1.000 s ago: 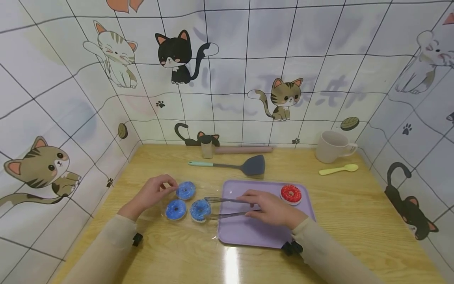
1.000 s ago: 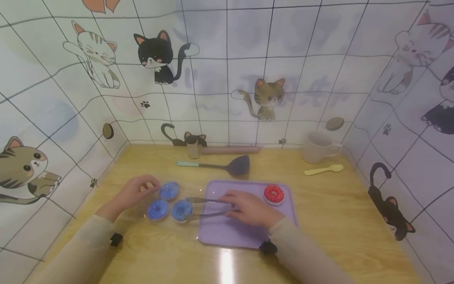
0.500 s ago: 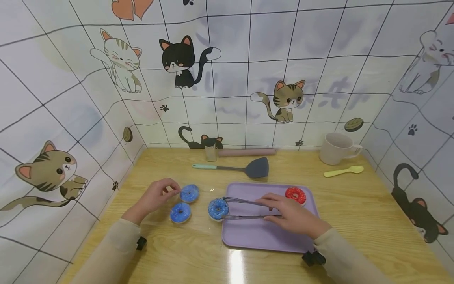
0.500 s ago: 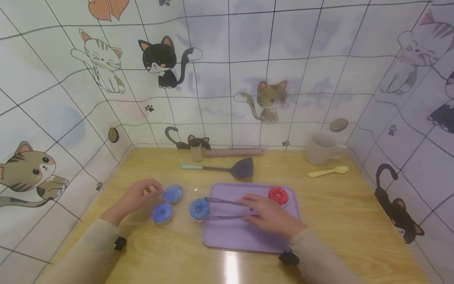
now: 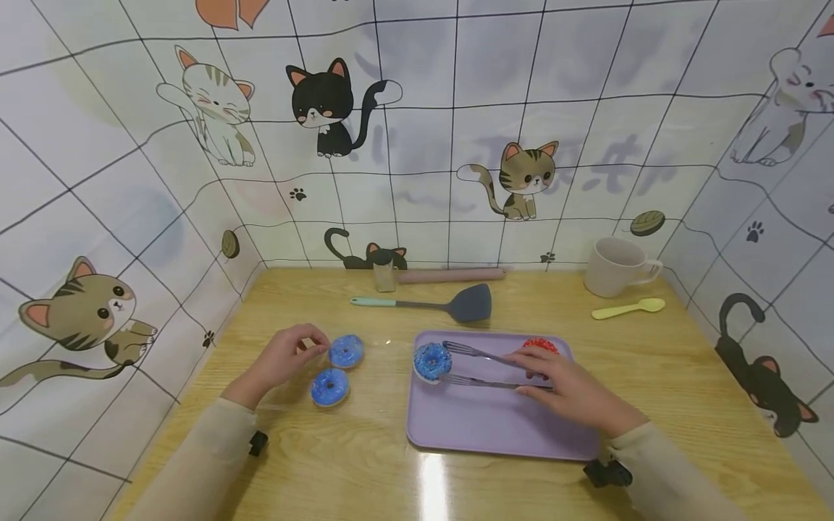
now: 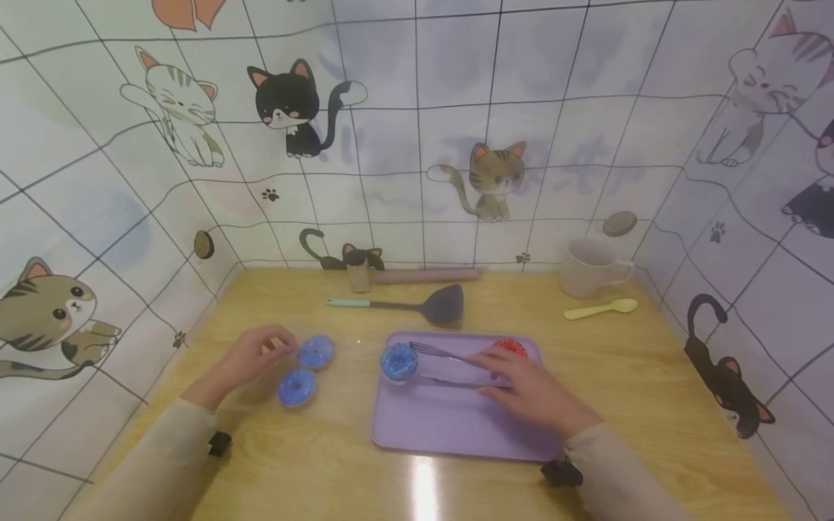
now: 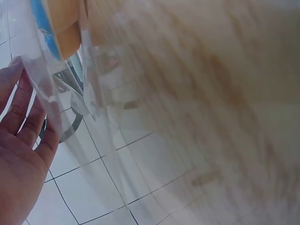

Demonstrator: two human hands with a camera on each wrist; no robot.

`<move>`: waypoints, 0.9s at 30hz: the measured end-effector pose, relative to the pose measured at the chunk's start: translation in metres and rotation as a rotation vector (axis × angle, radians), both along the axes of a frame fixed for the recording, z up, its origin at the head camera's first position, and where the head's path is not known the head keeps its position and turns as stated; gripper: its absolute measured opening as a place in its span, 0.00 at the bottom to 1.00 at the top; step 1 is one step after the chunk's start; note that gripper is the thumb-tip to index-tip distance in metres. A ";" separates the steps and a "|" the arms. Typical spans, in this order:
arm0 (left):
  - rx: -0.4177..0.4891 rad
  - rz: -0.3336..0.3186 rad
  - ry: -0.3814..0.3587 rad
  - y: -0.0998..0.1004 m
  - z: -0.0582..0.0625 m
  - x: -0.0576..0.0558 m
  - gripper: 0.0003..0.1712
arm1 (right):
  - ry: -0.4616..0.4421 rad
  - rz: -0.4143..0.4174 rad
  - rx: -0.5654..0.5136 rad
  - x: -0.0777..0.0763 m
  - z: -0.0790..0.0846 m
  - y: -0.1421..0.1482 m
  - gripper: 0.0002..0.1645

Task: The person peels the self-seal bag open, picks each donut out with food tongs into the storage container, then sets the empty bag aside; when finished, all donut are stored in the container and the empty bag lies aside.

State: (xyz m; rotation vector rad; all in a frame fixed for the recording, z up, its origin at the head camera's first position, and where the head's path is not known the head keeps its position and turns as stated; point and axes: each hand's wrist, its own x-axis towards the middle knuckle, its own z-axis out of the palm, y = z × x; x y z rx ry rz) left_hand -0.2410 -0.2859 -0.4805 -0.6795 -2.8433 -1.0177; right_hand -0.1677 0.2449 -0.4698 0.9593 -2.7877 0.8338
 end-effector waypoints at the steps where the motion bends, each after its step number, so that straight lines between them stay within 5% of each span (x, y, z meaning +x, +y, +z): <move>1: 0.000 0.002 0.000 0.000 0.000 0.000 0.04 | 0.002 -0.006 0.001 0.000 0.000 0.002 0.33; 14: 0.003 0.011 -0.008 0.001 0.001 0.002 0.04 | 0.090 -0.056 0.065 0.002 0.000 0.020 0.33; 27: -0.004 0.014 -0.017 0.001 0.001 0.004 0.04 | 0.055 -0.118 0.130 0.002 -0.003 0.033 0.31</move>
